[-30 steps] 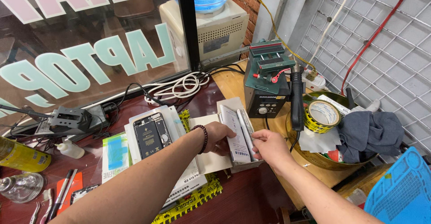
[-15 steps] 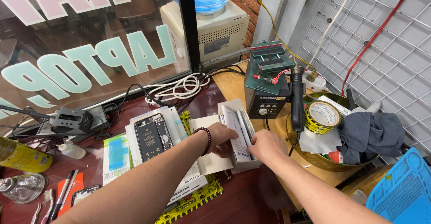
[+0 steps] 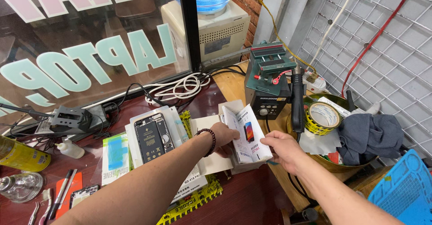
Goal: The person removes a battery from a disassembled smartphone, retrieves a new battery from a shelf, and installs it into the phone. They handle the phone chassis, battery, and packaging while working at a repair bench.
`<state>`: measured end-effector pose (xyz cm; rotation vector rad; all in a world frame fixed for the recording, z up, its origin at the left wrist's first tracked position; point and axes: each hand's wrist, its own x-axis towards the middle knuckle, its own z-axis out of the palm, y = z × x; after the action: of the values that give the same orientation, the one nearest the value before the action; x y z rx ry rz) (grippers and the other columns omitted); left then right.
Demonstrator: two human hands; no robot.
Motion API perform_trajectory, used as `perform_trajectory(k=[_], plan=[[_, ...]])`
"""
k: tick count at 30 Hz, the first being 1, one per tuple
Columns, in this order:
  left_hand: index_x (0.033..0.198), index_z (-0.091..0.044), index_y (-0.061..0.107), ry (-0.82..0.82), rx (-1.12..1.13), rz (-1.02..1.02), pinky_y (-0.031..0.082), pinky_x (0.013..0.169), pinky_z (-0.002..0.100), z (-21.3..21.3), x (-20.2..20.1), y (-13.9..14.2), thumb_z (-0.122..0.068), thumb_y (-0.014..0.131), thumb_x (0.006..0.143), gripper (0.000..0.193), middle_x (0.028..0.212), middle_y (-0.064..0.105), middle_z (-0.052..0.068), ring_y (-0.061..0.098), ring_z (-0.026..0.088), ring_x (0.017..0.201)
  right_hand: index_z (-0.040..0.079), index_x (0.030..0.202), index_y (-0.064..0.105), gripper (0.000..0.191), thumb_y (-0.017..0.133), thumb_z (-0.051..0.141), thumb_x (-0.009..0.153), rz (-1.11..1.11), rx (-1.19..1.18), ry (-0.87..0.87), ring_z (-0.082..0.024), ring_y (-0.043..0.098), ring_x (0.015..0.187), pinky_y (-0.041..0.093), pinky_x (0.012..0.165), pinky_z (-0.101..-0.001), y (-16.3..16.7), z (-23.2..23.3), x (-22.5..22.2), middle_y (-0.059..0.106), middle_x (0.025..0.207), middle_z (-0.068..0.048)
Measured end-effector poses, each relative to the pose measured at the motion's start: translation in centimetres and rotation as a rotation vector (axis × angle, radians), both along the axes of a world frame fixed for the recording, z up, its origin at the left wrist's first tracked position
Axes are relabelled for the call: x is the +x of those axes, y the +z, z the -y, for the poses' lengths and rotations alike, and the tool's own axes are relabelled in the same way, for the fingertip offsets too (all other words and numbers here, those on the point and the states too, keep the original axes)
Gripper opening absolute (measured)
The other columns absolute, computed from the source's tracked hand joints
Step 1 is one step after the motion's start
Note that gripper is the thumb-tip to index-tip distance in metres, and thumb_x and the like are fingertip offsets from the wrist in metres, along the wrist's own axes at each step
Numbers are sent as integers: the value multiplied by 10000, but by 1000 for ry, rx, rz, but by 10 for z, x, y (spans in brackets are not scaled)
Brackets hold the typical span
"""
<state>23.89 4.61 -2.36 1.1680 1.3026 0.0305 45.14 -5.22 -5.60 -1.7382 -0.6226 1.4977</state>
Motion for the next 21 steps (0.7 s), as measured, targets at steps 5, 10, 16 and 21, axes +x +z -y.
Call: perform_trajectory(k=[5, 10, 16, 21], plan=[[1199, 120, 645, 46, -19, 42, 668, 663, 466, 5, -1, 3, -159, 649, 897, 411, 1019, 760, 263, 767, 349, 786, 108, 961, 651, 82, 685, 168, 917, -43, 25, -33, -148, 631, 778, 494, 682, -341, -2, 1, 0, 696, 874, -31], [1239, 126, 603, 41, -23, 31, 669, 662, 443, 9, 0, 14, -141, 630, 908, 427, 1018, 760, 253, 769, 323, 763, 107, 985, 656, 92, 680, 172, 924, -36, 7, -17, -153, 631, 797, 479, 692, -343, 0, 0, 3, 706, 893, -42], [1269, 145, 562, 58, -25, 24, 667, 654, 411, 15, -2, 29, -138, 623, 922, 452, 1002, 768, 255, 775, 310, 744, 94, 991, 652, 95, 667, 167, 931, -25, -5, -32, -174, 638, 849, 503, 752, -363, 3, 1, 5, 708, 933, -64], [1272, 114, 551, -13, -28, 16, 663, 621, 391, 20, -1, 34, -162, 637, 928, 450, 1011, 757, 237, 764, 296, 746, 82, 995, 651, 102, 656, 162, 933, -75, 0, -53, -192, 655, 870, 523, 782, -380, 3, 1, 7, 714, 953, -77]])
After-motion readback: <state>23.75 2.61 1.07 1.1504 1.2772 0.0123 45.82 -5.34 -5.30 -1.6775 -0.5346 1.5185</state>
